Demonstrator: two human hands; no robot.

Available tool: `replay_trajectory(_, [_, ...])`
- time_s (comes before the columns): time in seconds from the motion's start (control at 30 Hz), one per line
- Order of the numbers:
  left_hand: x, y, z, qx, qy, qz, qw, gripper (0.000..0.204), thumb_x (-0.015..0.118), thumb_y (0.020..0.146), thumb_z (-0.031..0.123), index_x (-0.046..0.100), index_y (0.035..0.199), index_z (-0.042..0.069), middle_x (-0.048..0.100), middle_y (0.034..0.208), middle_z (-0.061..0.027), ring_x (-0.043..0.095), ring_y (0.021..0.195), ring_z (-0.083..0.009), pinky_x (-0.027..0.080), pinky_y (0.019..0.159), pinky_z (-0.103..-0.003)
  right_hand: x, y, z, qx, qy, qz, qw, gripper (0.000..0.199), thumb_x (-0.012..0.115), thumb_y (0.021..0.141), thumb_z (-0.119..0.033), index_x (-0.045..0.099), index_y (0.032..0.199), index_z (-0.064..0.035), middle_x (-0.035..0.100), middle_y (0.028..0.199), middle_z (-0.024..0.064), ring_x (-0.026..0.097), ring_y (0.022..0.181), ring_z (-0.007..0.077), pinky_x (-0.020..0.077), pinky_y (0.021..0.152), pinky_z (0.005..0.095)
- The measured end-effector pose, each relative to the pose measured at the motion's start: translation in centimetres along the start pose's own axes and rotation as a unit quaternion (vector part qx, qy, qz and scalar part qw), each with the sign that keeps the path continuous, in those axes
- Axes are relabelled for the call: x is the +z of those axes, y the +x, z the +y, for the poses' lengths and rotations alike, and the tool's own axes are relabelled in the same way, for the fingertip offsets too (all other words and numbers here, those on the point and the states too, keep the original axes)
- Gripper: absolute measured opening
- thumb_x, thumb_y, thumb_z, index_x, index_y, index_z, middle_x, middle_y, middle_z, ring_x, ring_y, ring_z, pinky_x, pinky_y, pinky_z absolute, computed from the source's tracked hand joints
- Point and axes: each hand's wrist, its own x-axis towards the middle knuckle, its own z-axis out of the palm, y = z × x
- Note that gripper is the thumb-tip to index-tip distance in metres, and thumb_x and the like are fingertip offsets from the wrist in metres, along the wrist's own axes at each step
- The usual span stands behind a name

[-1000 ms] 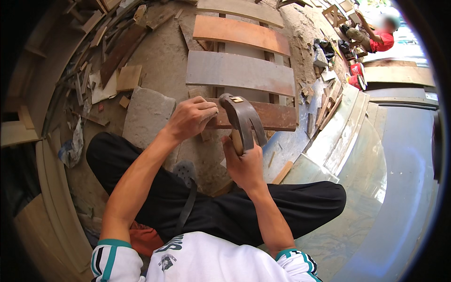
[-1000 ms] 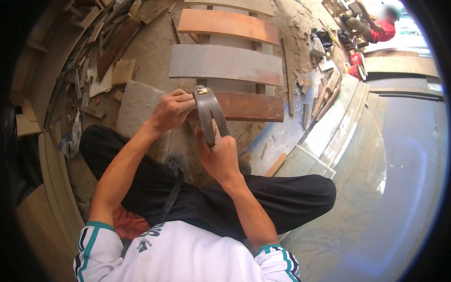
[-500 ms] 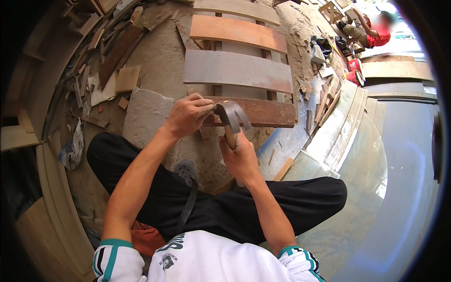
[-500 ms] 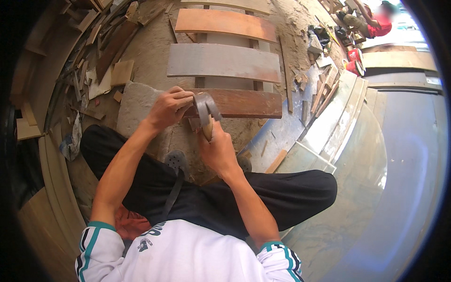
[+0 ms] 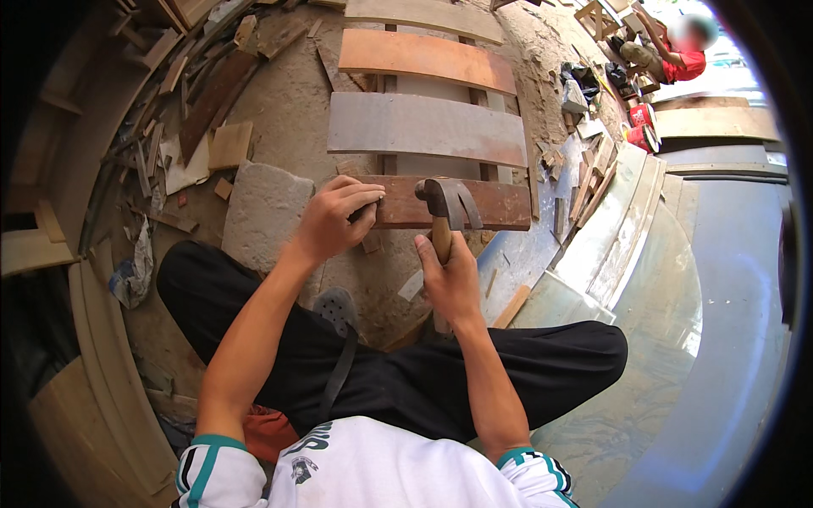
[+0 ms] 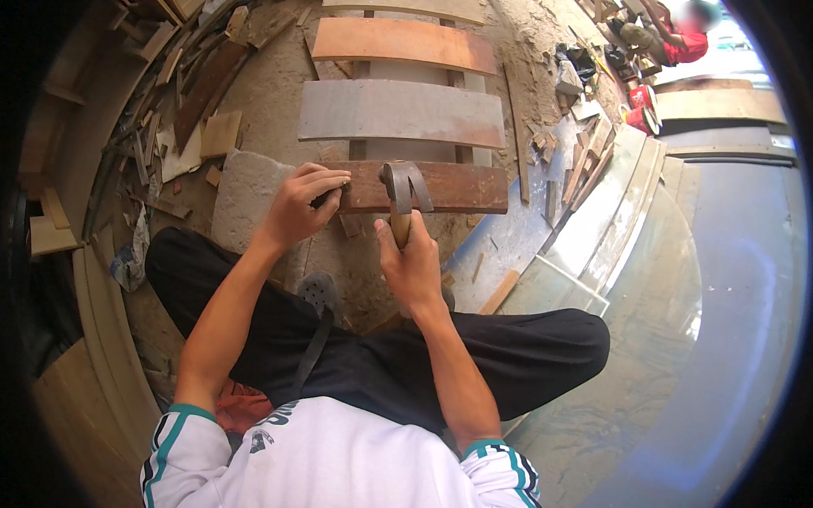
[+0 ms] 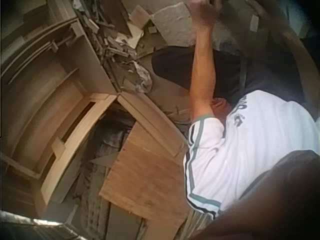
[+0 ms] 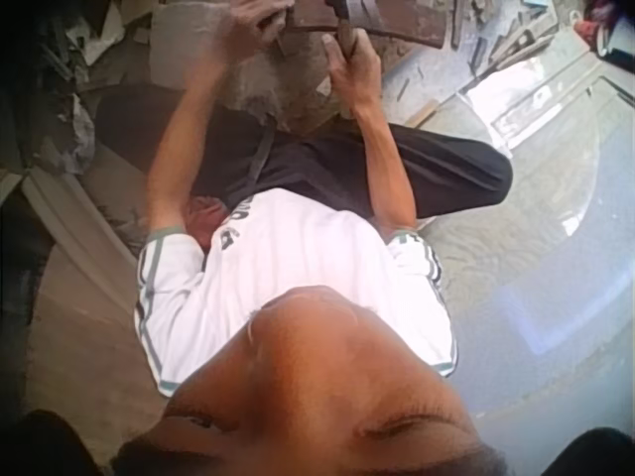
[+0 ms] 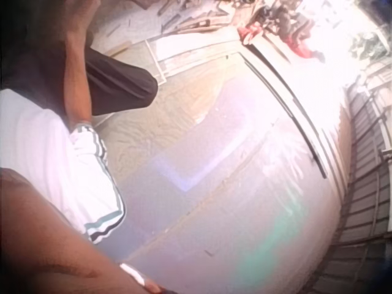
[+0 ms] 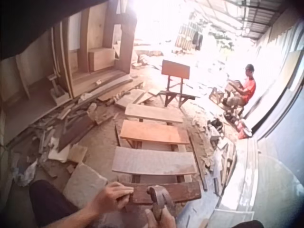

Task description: The person sits on the floor and assembles a small wooden stool or pallet by hand. They align wooden slats, insert small wooden dowels into pre-drilled holes, and use a hammer to drive the dowels in to secure the pieces together.

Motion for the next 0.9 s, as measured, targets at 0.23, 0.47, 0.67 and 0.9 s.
replay_trajectory(0.23, [2.3, -0.8, 0.8, 0.019, 0.125, 0.101, 0.987, 0.019, 0.075, 0.081, 0.007, 0.074, 0.100, 0.004, 0.075, 0.104, -0.0057, 0.068, 0.091, -0.0226, 0.055, 0.080, -0.036, 0.9, 1.4, 1.4, -0.075, -0.025, 0.024, 0.997, 0.025, 0.067, 0.095, -0.018, 0.056, 0.107, 0.0003, 0.066, 0.079, 0.0266, 0.067, 0.079, 0.0463, 0.0504, 0.064, 0.0479])
replay_trajectory(0.47, [3.0, -0.9, 0.5, 0.071, 0.201, 0.114, 0.970, 0.019, 0.075, 0.080, 0.009, 0.074, 0.098, 0.007, 0.075, 0.103, -0.0010, 0.069, 0.089, -0.0182, 0.053, 0.076, -0.032, 1.6, 1.5, 2.2, -0.063, -0.019, 0.022, 0.998, 0.021, 0.066, 0.096, -0.018, 0.056, 0.103, -0.0010, 0.065, 0.079, 0.0232, 0.065, 0.073, 0.0422, 0.0496, 0.065, 0.0441])
replay_trajectory(0.67, [2.8, -0.4, 0.2, 0.100, 0.214, 0.107, 0.966, 0.014, 0.074, 0.083, 0.008, 0.073, 0.096, 0.005, 0.076, 0.102, -0.0022, 0.070, 0.087, -0.0186, 0.052, 0.074, -0.032, 1.7, 1.8, 2.0, -0.078, -0.021, 0.001, 0.997, 0.026, 0.065, 0.095, -0.019, 0.055, 0.110, 0.0008, 0.066, 0.085, 0.0300, 0.064, 0.086, 0.0513, 0.0501, 0.067, 0.0520])
replay_trajectory(0.9, [2.4, -0.2, -0.3, 0.099, 0.177, 0.091, 0.975, 0.014, 0.072, 0.084, 0.007, 0.073, 0.097, 0.005, 0.076, 0.104, -0.0029, 0.069, 0.091, -0.0194, 0.052, 0.080, -0.032, 1.2, 2.4, 2.0, -0.051, 0.008, -0.012, 0.999, 0.023, 0.065, 0.097, -0.021, 0.055, 0.100, -0.0010, 0.062, 0.074, 0.0186, 0.062, 0.069, 0.0358, 0.0480, 0.060, 0.0425])
